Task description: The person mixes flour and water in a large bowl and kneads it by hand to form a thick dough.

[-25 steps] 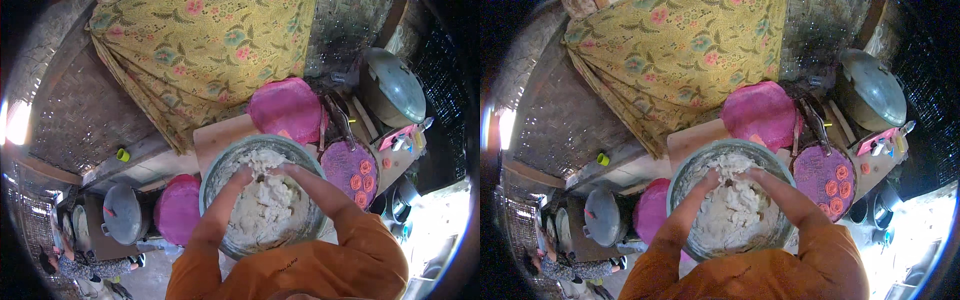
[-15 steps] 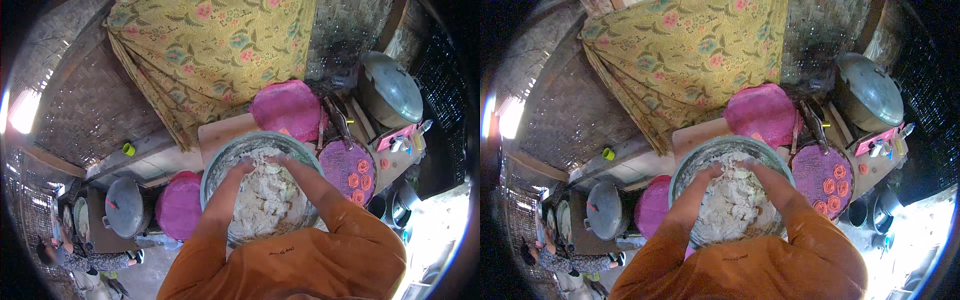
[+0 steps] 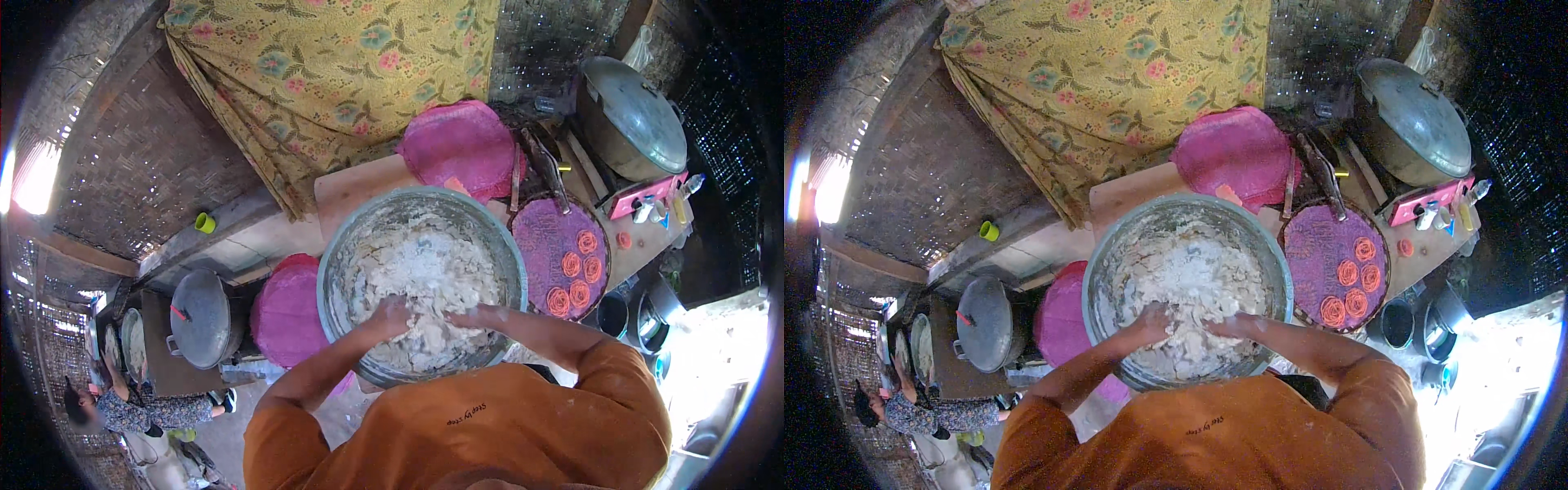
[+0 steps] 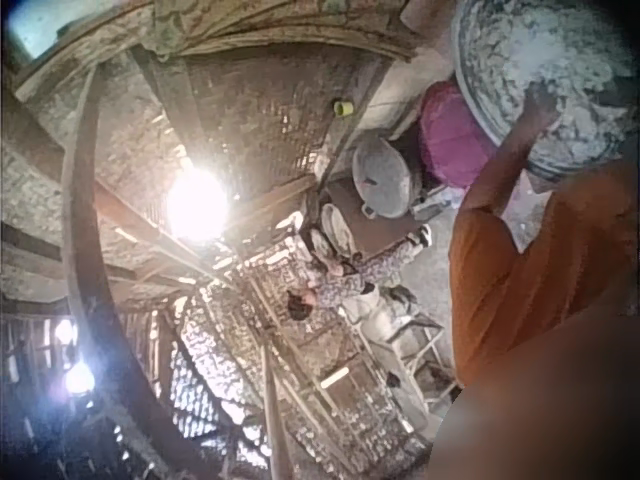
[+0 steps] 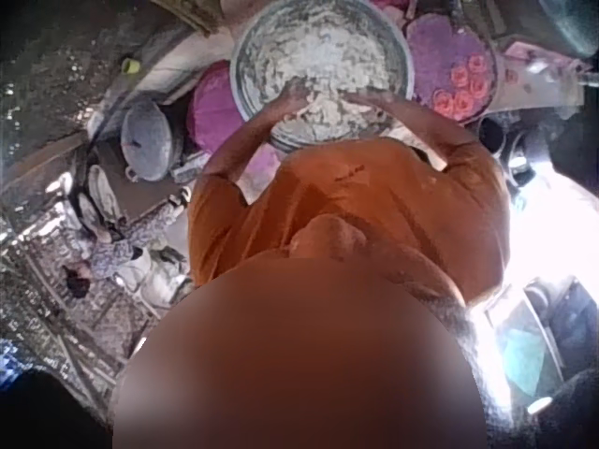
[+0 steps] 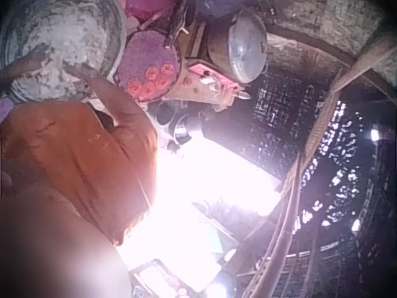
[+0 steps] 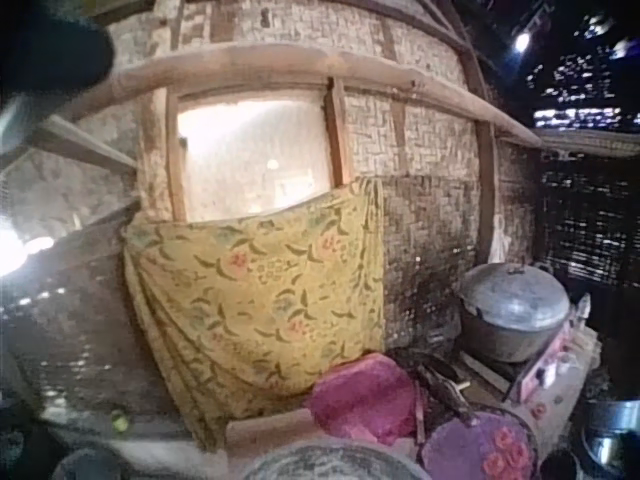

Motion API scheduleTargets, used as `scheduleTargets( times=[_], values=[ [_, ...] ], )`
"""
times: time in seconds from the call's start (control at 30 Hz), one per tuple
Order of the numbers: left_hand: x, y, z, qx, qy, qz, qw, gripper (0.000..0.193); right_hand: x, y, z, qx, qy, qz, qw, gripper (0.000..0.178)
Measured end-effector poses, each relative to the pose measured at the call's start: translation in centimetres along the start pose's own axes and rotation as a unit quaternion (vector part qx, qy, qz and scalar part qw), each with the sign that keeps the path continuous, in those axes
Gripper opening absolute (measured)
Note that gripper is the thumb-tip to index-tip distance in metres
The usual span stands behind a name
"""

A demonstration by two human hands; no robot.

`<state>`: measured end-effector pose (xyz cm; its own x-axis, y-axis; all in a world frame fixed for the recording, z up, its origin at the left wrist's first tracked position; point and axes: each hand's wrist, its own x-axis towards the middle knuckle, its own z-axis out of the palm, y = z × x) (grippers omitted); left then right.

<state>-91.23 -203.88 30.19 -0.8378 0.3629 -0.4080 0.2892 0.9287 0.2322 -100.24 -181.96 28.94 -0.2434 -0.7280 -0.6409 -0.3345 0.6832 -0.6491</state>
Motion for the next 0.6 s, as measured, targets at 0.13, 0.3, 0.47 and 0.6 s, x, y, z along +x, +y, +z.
scheduleTargets(
  times=[0.13,0.3,0.47,0.6],
  values=[
    [1.4,2.2,0.9,-0.181,0.138,0.131,0.965,0.031,-3.6,2.1,-2.7,0.092,-0.025,0.034,0.995,0.032],
    [4.6,6.1,-5.2,-0.064,-0.05,0.023,0.996,0.025,-1.9,3.7,-3.3,0.449,-0.045,0.093,0.888,0.034],
    [10.2,2.0,-0.3,0.041,0.128,-0.029,0.99,0.017,7.2,4.9,-3.7,0.869,-0.004,0.035,0.494,0.036],
    [13.1,-2.4,2.8,-0.018,0.204,-0.131,0.97,0.019,13.7,5.2,-5.0,0.956,-0.012,-0.087,0.279,0.038]
  ],
)
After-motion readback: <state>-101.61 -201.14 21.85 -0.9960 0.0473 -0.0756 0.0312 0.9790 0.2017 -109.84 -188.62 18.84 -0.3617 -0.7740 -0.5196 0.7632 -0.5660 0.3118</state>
